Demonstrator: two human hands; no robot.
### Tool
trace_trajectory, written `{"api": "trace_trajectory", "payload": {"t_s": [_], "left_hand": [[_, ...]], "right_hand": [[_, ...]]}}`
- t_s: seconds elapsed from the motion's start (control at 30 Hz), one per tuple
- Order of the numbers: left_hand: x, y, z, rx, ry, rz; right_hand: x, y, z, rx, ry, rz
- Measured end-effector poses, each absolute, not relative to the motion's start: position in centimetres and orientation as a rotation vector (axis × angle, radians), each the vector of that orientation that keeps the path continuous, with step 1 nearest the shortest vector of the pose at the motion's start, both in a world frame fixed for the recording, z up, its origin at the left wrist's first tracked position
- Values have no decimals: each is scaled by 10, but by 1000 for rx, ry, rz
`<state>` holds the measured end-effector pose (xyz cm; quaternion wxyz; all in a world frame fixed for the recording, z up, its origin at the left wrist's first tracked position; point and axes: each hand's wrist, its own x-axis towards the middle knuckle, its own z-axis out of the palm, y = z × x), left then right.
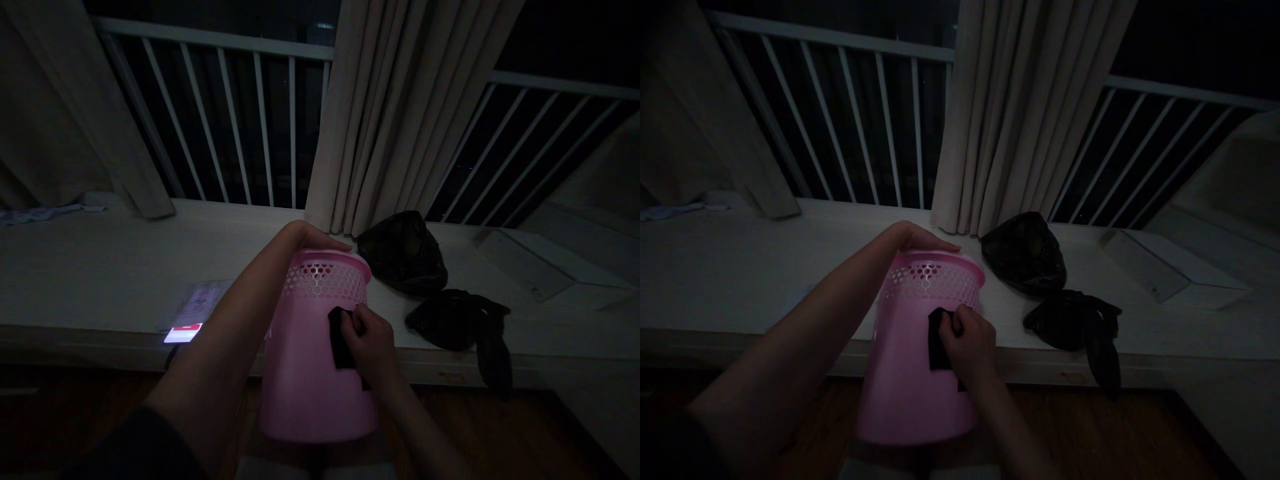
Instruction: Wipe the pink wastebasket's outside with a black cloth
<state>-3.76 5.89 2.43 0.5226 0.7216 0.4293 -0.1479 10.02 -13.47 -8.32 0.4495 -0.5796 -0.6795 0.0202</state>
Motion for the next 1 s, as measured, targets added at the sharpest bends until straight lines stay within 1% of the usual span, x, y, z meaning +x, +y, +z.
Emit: {"api": "trace_trajectory", "payload": {"t_s": [0.1,0.27,0.67,0.9,1.0], "left_hand": [[-38,55,26,1757,1038,-313],[-41,50,26,1669,1047,-358],[-41,50,26,1650,1062,-337],[-47,54,23,1506,1063,-353],[-45,54,24,1490,1075,-363]], "right_hand": [[99,-135,-83,-1440,-1684,51],[97,-134,-82,-1432,-1689,54],[98,-131,-81,-1429,-1698,46],[83,-139,-74,-1411,-1802,-76],[85,-136,-72,-1399,-1813,-66]]}}
